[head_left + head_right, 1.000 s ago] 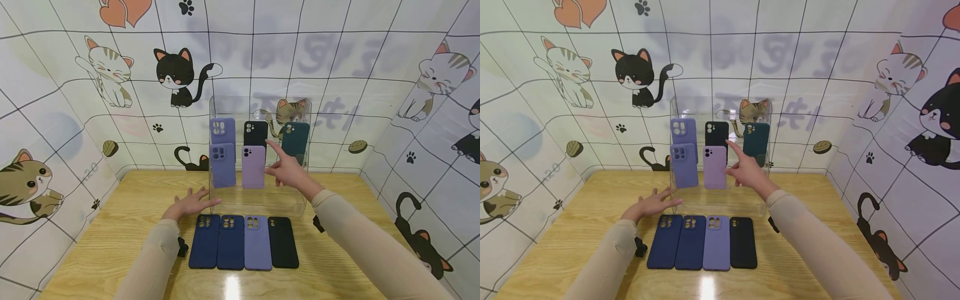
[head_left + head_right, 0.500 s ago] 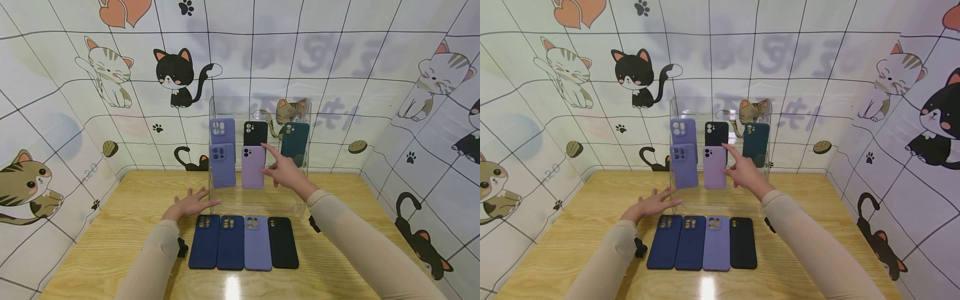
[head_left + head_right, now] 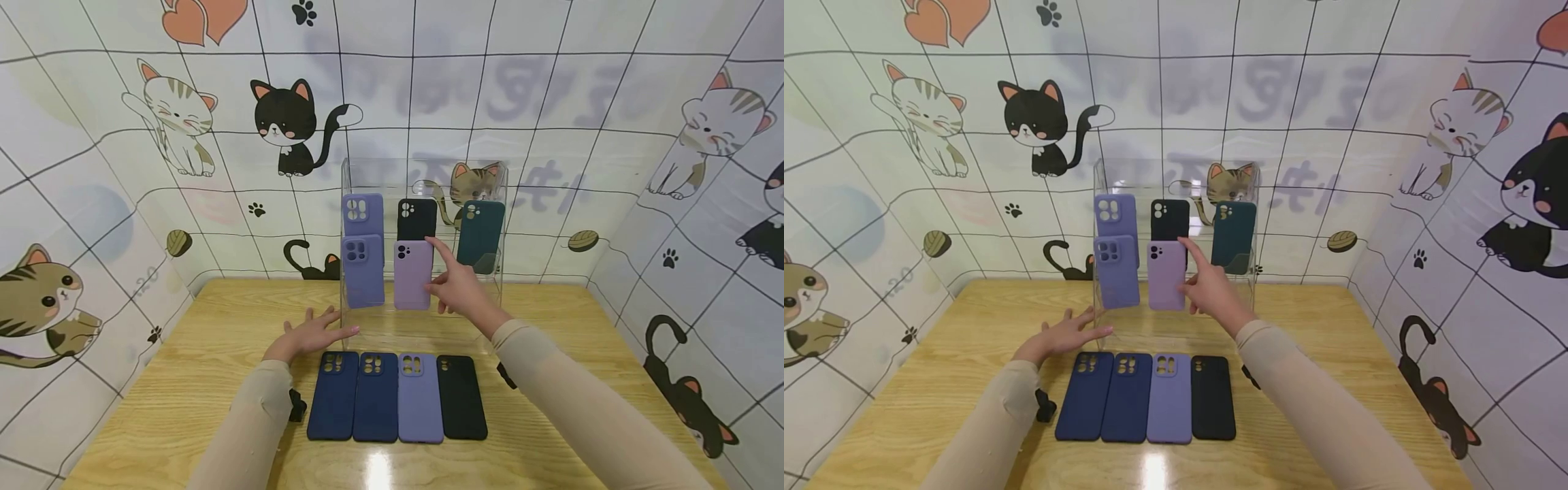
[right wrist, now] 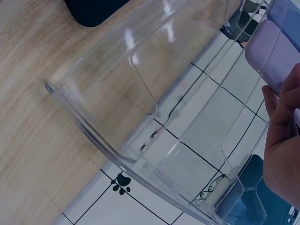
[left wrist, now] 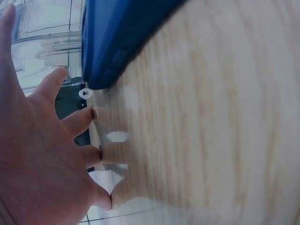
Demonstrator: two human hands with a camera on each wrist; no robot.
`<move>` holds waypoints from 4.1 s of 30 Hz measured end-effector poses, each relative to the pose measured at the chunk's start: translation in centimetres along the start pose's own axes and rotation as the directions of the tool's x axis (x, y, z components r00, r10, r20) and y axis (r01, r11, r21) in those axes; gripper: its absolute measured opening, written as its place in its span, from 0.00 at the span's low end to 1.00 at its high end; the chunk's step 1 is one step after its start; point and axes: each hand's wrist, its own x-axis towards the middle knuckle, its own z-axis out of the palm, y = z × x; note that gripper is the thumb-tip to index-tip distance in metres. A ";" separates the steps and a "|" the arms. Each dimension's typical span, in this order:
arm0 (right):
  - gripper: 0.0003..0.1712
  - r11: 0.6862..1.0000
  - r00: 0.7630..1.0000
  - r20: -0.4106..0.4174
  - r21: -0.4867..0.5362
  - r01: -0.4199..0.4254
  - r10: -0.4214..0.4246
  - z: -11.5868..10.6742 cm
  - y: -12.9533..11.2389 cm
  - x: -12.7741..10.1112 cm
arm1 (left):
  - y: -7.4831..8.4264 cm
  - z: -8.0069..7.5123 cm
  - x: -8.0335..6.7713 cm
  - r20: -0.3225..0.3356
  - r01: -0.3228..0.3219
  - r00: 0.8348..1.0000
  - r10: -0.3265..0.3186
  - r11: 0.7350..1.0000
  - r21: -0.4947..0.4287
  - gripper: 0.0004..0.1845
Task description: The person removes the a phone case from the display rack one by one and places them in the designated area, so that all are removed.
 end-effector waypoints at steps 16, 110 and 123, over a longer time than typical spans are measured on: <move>0.61 0.992 0.990 -0.132 -0.122 0.040 -0.056 1.1 0.4 -0.2 | 0.2 -0.1 -0.2 0.001 -0.002 1.000 0.002 1.000 -0.002 0.57; 0.64 0.948 0.955 -0.014 0.123 -0.293 0.297 -5.7 10.9 -19.2 | -0.2 0.0 0.3 0.010 0.006 1.000 -0.006 1.000 0.008 0.57; 0.64 0.934 0.943 0.127 0.146 -0.325 0.308 -5.4 12.6 -19.5 | -0.1 0.1 0.1 0.010 0.011 1.000 -0.011 1.000 0.007 0.58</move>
